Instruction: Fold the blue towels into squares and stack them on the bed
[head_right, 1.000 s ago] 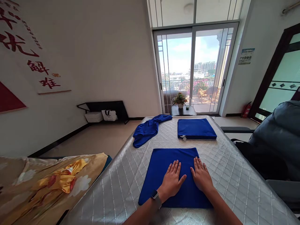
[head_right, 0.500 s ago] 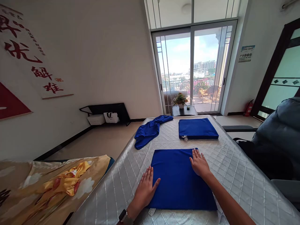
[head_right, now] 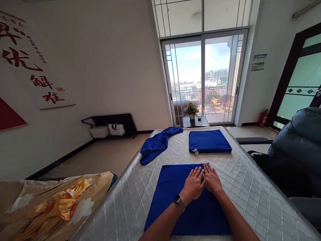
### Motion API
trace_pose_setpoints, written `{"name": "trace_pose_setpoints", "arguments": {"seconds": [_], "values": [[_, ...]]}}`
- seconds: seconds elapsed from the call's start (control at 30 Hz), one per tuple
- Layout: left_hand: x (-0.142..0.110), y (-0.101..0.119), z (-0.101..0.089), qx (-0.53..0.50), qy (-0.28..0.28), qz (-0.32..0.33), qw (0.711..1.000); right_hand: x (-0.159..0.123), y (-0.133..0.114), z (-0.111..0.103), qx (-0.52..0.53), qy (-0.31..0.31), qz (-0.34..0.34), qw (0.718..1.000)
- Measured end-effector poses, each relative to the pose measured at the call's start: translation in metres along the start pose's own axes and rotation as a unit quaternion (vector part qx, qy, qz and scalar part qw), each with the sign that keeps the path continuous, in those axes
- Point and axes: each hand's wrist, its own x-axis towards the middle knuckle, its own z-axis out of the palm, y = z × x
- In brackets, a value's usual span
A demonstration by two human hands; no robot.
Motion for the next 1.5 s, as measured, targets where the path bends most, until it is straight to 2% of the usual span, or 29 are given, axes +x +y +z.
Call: {"name": "trace_pose_setpoints", "arguments": {"seconds": [0.1,0.2,0.3,0.43,0.5,0.57,0.67,0.93,1.07,1.2,1.27,1.37,1.5], "values": [[0.029,0.007,0.019,-0.017,-0.001,-0.025,1.0,-0.001,0.0,-0.004,-0.013,-0.009,0.001,1.0],[0.029,-0.015,0.022,0.01,-0.001,-0.073,0.997,-0.001,-0.003,-0.009,-0.011,-0.016,0.01,1.0],[0.007,-0.057,0.01,0.05,0.008,-0.121,0.991,0.0,-0.006,-0.011,0.003,-0.018,0.022,1.0],[-0.034,-0.122,-0.019,0.098,0.004,-0.204,0.974,0.002,-0.004,-0.009,0.017,-0.019,0.024,0.999],[-0.051,-0.147,-0.03,0.112,0.002,-0.235,0.965,0.003,-0.003,-0.007,0.021,-0.013,0.022,0.999],[-0.063,-0.164,-0.035,0.115,-0.003,-0.25,0.961,0.004,-0.001,-0.006,0.021,-0.01,0.019,1.0],[-0.07,-0.174,-0.033,0.109,-0.005,-0.261,0.959,0.005,0.001,-0.007,0.008,-0.018,0.018,1.0],[-0.07,-0.176,-0.027,0.082,0.023,-0.253,0.964,0.009,-0.003,-0.008,0.001,0.003,0.022,1.0],[-0.069,-0.179,-0.034,0.058,0.031,-0.265,0.962,0.009,-0.001,-0.005,0.0,-0.014,0.029,0.999],[-0.071,-0.186,-0.055,0.003,0.12,-0.294,0.948,0.008,0.0,-0.008,0.013,-0.014,0.023,1.0],[-0.072,-0.182,-0.066,-0.019,0.157,-0.289,0.944,0.007,-0.001,-0.009,0.013,-0.013,0.026,0.999],[-0.068,-0.152,-0.07,-0.035,0.151,-0.242,0.958,0.006,-0.002,-0.009,0.008,-0.011,0.03,0.999],[-0.042,-0.083,-0.053,-0.051,0.085,-0.103,0.99,0.007,-0.002,-0.008,0.0,-0.011,0.032,0.999]]}}
